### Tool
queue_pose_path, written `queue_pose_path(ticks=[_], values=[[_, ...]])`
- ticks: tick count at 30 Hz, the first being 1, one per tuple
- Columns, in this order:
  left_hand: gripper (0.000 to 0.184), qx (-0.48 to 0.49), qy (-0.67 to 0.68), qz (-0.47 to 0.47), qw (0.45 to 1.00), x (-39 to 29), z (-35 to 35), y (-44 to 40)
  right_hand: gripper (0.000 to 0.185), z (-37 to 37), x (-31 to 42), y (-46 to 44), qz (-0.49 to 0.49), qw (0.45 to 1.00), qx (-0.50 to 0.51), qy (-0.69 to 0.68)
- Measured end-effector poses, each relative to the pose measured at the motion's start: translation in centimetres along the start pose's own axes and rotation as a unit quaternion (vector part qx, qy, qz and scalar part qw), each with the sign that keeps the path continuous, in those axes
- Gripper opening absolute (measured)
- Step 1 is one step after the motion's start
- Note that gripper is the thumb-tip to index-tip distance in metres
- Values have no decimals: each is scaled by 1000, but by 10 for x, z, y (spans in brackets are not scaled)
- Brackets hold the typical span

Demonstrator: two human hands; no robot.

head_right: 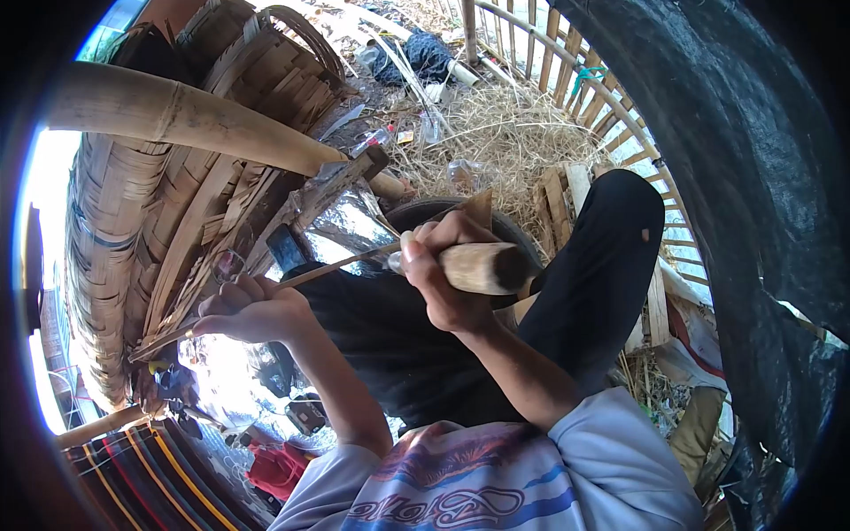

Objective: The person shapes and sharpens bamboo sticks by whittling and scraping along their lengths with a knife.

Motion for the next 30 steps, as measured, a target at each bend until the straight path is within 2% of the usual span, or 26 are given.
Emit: queue_pose_path(ticks=[2,5,6,9,10,12,13,14,16,18,20,21,22,24,27,28,30], values=[[50,14,16,-3,1000,0,-7,-1,20,4,-12,1,-3,996,-8,89],[51,24,-14,-6,1000,-3,-7,1,19,7,1,-2,-48,997,-19,-59],[51,21,-7,-2,1000,0,-5,0,19,6,-5,3,-52,997,-20,-60],[49,20,8,-3,1000,3,-8,-2,19,11,-22,7,10,989,10,148],[49,24,1,-8,1000,1,-9,-3,19,14,-17,4,12,989,9,148],[48,15,7,-2,1000,4,-9,-2,19,21,-15,-1,-27,999,-23,-2],[47,6,9,8,1000,3,-6,-1,18,19,-18,3,-36,999,-16,0],[47,6,9,9,1000,4,-5,-1,19,18,-24,8,10,999,-8,38],[48,19,-13,-24,999,1,-9,-2,19,22,-40,9,-10,987,6,160],[48,25,6,-4,1000,4,-8,-5,20,38,-40,3,-47,995,-50,76],[49,7,13,11,1000,6,-2,-4,22,38,-38,0,-66,996,-58,22],[49,24,23,11,999,7,-5,-4,18,28,-43,5,-10,989,9,146],[49,24,25,12,999,6,-5,-4,18,19,-40,8,58,959,49,274],[50,14,4,2,1000,5,-6,-7,24,36,-57,8,9,978,4,209],[48,10,22,8,1000,7,-1,-7,24,42,-46,3,-70,993,-75,58],[48,11,23,8,1000,7,0,-9,24,45,-53,5,-70,993,-75,58],[47,-2,1,4,1000,6,3,-11,23,44,-62,10,-23,988,-12,155]])
Point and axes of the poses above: each hand's wrist, its own y-axis away from the middle knuckle, its own z-axis out of the back of the hand, x = y × z, the point moved 10 cm from there along -y, towards the middle knuckle, and after that the axes turned 12 degrees about y, right-handed, at the moved point
